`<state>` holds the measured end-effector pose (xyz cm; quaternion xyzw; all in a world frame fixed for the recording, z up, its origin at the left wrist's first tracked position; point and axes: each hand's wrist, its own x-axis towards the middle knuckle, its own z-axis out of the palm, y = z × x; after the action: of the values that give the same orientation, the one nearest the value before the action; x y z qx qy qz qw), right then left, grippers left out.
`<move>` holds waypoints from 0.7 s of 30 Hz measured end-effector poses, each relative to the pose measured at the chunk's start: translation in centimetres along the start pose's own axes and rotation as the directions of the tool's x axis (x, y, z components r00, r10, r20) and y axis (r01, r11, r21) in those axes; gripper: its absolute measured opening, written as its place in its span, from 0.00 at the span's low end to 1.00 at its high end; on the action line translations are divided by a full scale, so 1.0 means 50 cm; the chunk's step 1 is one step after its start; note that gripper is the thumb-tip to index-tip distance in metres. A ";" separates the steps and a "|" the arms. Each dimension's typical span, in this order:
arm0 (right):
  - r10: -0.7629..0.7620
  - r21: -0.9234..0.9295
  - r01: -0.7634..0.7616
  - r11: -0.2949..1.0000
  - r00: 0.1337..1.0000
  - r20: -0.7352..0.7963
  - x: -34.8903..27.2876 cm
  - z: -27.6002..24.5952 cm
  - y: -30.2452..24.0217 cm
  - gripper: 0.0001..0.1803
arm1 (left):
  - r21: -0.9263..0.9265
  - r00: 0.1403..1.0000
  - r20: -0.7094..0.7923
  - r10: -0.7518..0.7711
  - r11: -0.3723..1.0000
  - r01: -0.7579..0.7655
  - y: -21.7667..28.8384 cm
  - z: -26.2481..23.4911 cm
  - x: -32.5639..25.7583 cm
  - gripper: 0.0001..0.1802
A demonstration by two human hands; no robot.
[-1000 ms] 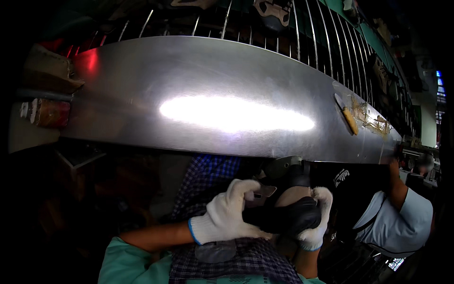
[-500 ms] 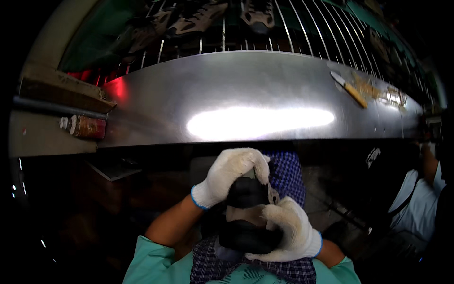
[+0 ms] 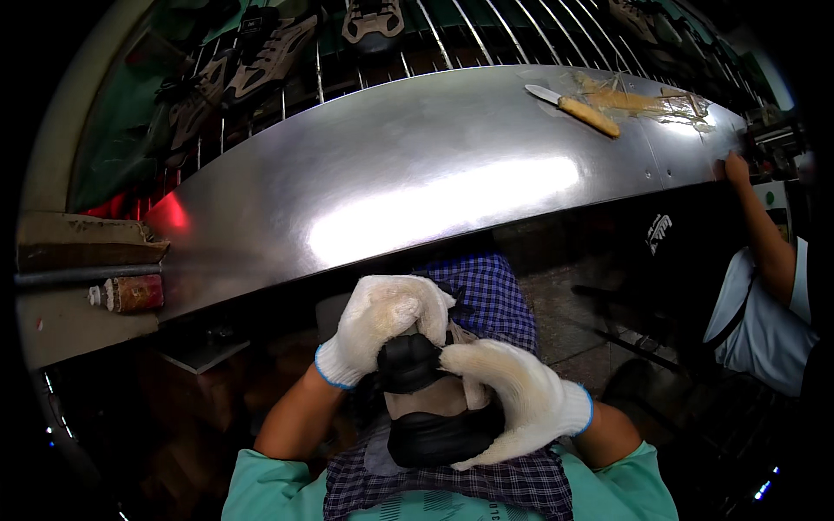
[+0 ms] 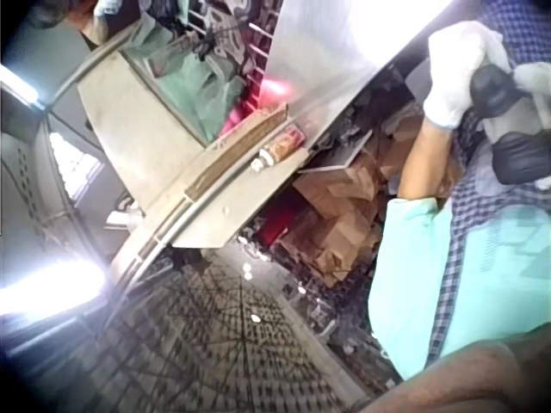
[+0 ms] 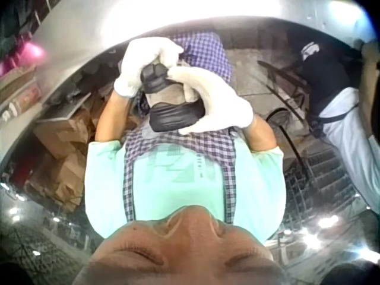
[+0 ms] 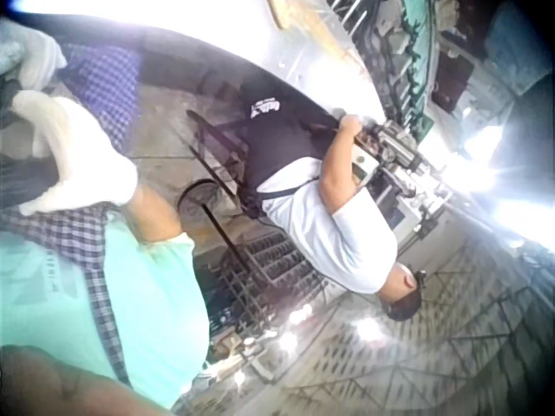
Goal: The person wipes the outer surfaces and soles of shoes with a cloth, then places the shoes and shoe soles onto a conveyor belt.
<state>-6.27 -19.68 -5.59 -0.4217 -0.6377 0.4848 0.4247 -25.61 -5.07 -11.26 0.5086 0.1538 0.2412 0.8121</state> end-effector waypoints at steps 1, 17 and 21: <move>0.005 -0.014 -0.005 1.000 0.999 0.042 0.010 -0.014 -0.002 0.60 | -0.007 1.000 0.010 0.002 1.000 -0.002 -0.001 0.001 0.002 0.24; -0.224 -0.091 0.214 0.973 0.758 -0.613 0.202 -0.102 -0.179 0.61 | 0.620 0.632 -0.272 0.726 0.635 -0.462 0.345 0.109 -0.059 0.36; -0.364 -0.360 0.203 0.911 0.807 -0.466 0.265 -0.159 -0.144 0.48 | 0.956 0.535 0.124 0.836 0.044 -0.290 0.306 0.079 0.048 0.46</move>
<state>-3.38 -6.28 4.56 -0.4943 -0.6187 0.1823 0.5828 -25.25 -1.12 4.24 0.7991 0.2272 0.5407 0.1323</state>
